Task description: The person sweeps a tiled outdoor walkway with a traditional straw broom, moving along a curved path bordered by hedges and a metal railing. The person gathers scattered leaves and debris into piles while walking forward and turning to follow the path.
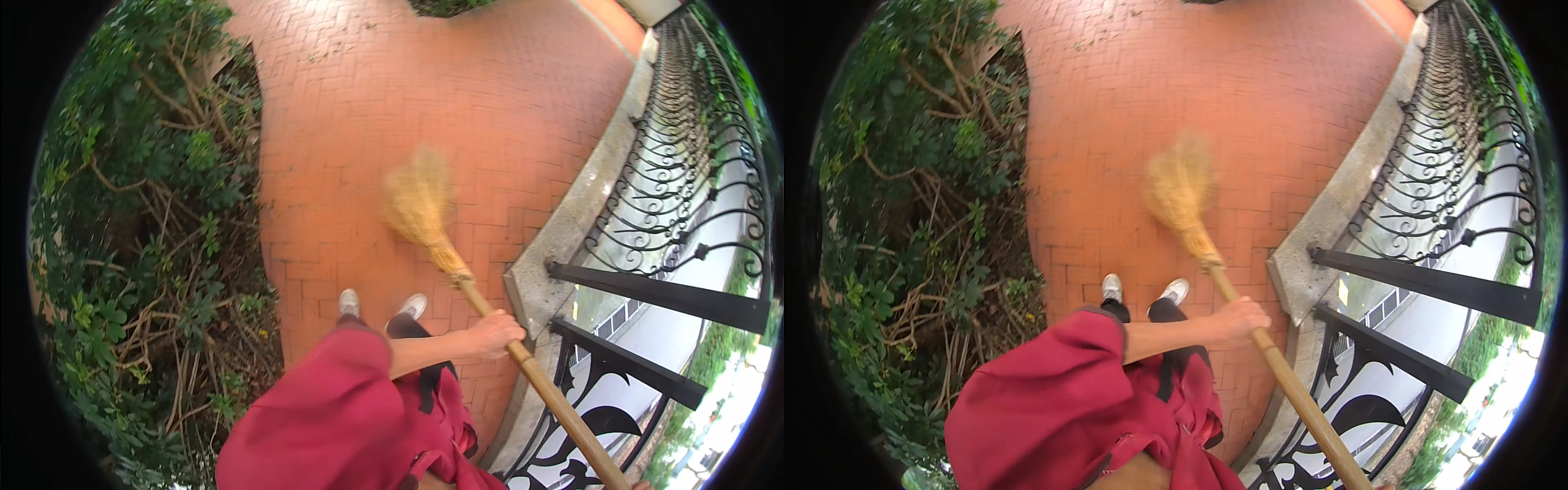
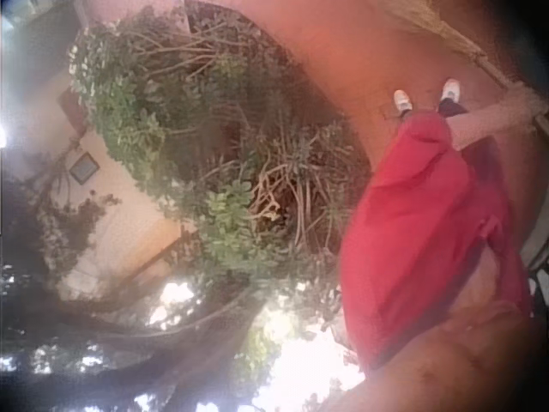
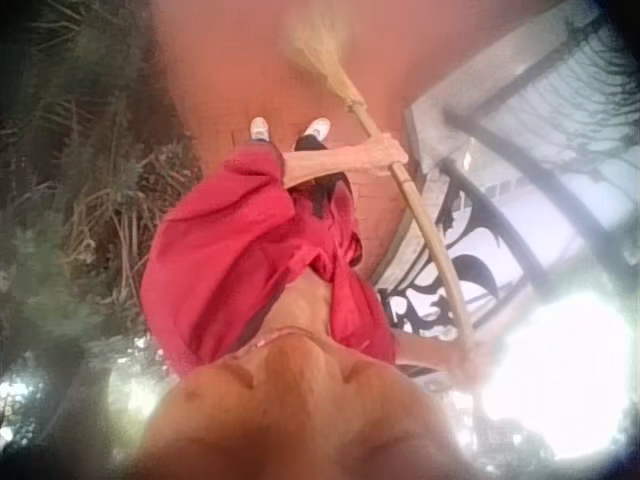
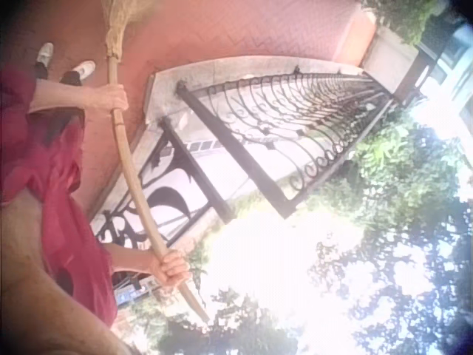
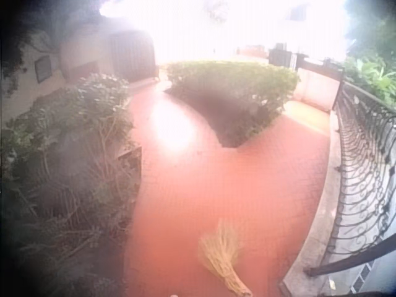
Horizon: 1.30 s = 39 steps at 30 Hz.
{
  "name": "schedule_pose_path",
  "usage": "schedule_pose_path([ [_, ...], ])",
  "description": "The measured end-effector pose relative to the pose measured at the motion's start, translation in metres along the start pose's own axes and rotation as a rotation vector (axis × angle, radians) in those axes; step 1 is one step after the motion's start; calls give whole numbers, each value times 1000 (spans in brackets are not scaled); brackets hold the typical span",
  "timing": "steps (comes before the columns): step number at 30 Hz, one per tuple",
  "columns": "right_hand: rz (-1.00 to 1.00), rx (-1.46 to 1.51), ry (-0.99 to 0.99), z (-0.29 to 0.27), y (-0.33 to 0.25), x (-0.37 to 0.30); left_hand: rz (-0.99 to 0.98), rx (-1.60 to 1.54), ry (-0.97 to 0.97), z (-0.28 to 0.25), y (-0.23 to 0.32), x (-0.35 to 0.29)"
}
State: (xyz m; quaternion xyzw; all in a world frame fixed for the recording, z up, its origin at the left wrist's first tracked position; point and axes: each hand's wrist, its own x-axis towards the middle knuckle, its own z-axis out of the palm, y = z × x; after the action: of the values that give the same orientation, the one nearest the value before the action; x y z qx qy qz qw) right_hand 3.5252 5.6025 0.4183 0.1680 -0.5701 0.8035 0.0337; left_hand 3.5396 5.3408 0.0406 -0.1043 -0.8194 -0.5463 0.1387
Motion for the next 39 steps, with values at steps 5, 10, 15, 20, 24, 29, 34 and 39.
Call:
schedule_pose_path([
  [5,236,41,-110,96,156,-28,-512,186,-124,-162,-35,-208],
  [10,303,185,82,119,193,-65,-619,340,-217,-221,-19,-253],
  [15,177,233,46,50,27,-34,-363,29,-340,-177,63,-186],
  [20,154,137,146,42,-19,-51,-320,-59,-514,-170,88,-190],
  [24,234,121,109,87,88,-91,-571,-114,-508,-179,64,-262],
  [29,482,265,2,92,170,-84,-875,142,-358,-187,38,-325],
  [34,380,359,-87,-24,71,-28,-533,157,-186,-112,80,-250],
  [39,-130,106,109,-202,-129,-56,-172,76,-262,0,187,-147],
])
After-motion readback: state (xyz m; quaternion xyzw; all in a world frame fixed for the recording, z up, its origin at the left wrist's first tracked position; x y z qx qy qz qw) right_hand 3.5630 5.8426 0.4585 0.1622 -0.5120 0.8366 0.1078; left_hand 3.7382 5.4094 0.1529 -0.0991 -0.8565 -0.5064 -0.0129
